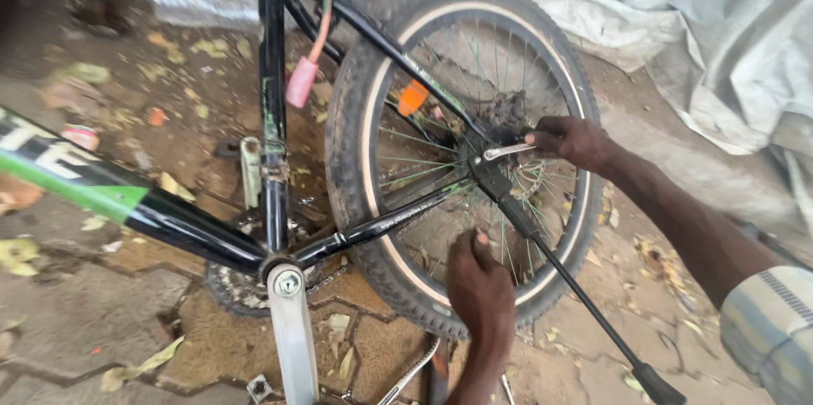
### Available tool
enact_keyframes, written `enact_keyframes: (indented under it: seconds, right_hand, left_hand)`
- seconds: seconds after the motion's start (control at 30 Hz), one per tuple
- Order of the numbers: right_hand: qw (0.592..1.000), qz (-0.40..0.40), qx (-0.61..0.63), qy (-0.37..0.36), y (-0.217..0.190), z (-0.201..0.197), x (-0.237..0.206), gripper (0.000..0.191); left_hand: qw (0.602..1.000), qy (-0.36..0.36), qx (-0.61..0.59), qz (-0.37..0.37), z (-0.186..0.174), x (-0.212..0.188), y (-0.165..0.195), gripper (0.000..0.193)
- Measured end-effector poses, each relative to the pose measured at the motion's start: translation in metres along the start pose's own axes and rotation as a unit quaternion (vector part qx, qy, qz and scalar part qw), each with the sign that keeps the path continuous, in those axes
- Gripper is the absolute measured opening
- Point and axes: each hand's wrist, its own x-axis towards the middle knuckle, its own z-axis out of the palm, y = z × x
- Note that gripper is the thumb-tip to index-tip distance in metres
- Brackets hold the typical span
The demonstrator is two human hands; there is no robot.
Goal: The person works on the rear wheel hub of a bicycle, using a wrench to loosen and turn the axle nut while steadying the wheel with the other hand. They briefly pick up small hardware from the ground and resume turning the wrench on the hub, working around the wheel's dropout area.
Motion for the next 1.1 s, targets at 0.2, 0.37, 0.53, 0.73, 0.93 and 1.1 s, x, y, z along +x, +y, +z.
enact_keyframes:
  seconds: [0.2, 0.37, 0.53, 0.73, 0.93, 1.1]
  right_hand:
    - [0.991, -0.132, 0.004, 0.021, 0.006, -0.008, -0.016, 0.048]
    - [0.991, -0.115, 0.075, 0.004, 0.013, -0.008, -0.018, 0.042]
    - [0.992, -0.11, 0.058, 0.03, 0.017, -0.001, -0.013, 0.042]
    - [0.993, -0.092, 0.072, 0.029, 0.026, 0.001, -0.008, 0.04]
    - [0.993, -0.073, 0.089, 0.003, 0.027, 0.002, -0.005, 0.042]
    - [0.994, -0.092, 0.061, 0.012, 0.024, 0.003, -0.004, 0.044]
  left_hand:
    - [0.994, 0.066, 0.045, 0.077, -0.011, 0.053, 0.043, 0.023]
    - [0.977, 0.107, 0.126, 0.133, -0.001, 0.095, 0.084, 0.015]
    - [0.983, 0.028, 0.163, 0.075, 0.011, 0.114, 0.089, 0.019]
    - [0.931, -0.116, 0.177, 0.298, 0.008, 0.135, 0.068, 0.024]
    - [0.893, -0.146, 0.277, 0.324, -0.007, 0.14, 0.076, 0.021]
    - [0.887, -0.105, 0.311, 0.324, -0.008, 0.131, 0.071, 0.022]
